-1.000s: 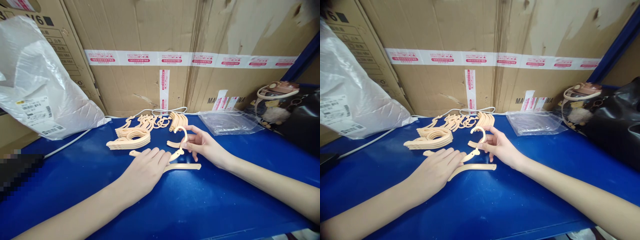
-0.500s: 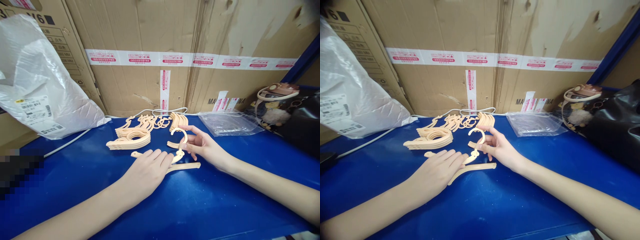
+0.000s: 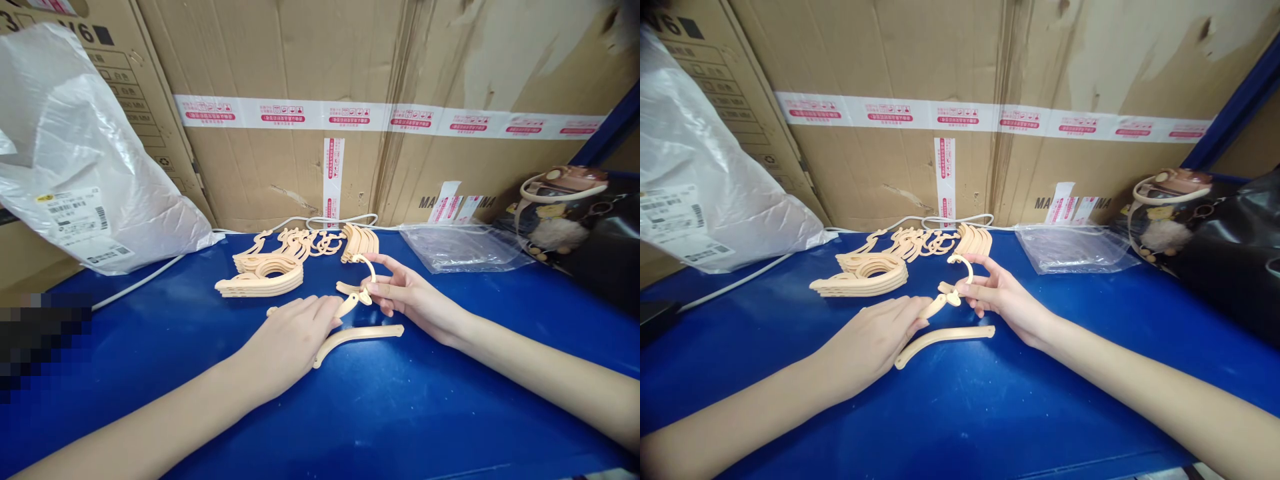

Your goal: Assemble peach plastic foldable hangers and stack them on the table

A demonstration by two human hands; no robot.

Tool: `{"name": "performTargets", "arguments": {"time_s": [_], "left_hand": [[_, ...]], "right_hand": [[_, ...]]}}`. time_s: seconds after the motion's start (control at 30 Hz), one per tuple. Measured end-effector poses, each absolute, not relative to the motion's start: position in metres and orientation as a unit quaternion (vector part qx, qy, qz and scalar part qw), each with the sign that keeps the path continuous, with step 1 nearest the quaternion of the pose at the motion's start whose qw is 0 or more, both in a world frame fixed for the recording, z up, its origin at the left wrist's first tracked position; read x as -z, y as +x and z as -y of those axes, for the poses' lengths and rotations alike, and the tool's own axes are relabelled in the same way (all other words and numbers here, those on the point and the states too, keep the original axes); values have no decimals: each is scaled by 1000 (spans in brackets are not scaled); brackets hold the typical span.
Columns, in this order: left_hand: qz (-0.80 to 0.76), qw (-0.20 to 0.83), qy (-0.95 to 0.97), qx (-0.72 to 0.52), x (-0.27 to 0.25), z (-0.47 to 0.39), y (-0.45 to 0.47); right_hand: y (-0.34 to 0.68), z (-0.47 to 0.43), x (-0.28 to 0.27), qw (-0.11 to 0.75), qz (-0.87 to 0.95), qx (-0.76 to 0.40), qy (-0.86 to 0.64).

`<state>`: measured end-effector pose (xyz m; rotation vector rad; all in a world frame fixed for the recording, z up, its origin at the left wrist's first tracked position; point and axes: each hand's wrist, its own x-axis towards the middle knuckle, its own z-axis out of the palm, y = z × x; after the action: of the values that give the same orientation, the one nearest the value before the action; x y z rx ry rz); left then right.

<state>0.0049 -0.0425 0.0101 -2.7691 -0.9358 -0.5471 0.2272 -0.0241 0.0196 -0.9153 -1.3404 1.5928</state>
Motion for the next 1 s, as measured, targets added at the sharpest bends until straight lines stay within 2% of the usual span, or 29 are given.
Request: {"name": "performTargets", "arguments": {"time_s": [0.5, 0.83, 1.0], "left_hand": [[277, 116, -927, 226, -12, 47, 6], [273, 88, -931, 225, -12, 48, 6], [264, 120, -927, 239, -10, 49, 5]], "right_hand": [[228, 27, -17, 408, 508, -676, -344], [227, 27, -17, 411, 503, -676, -348], [227, 29, -19, 402, 520, -666, -352]]}}
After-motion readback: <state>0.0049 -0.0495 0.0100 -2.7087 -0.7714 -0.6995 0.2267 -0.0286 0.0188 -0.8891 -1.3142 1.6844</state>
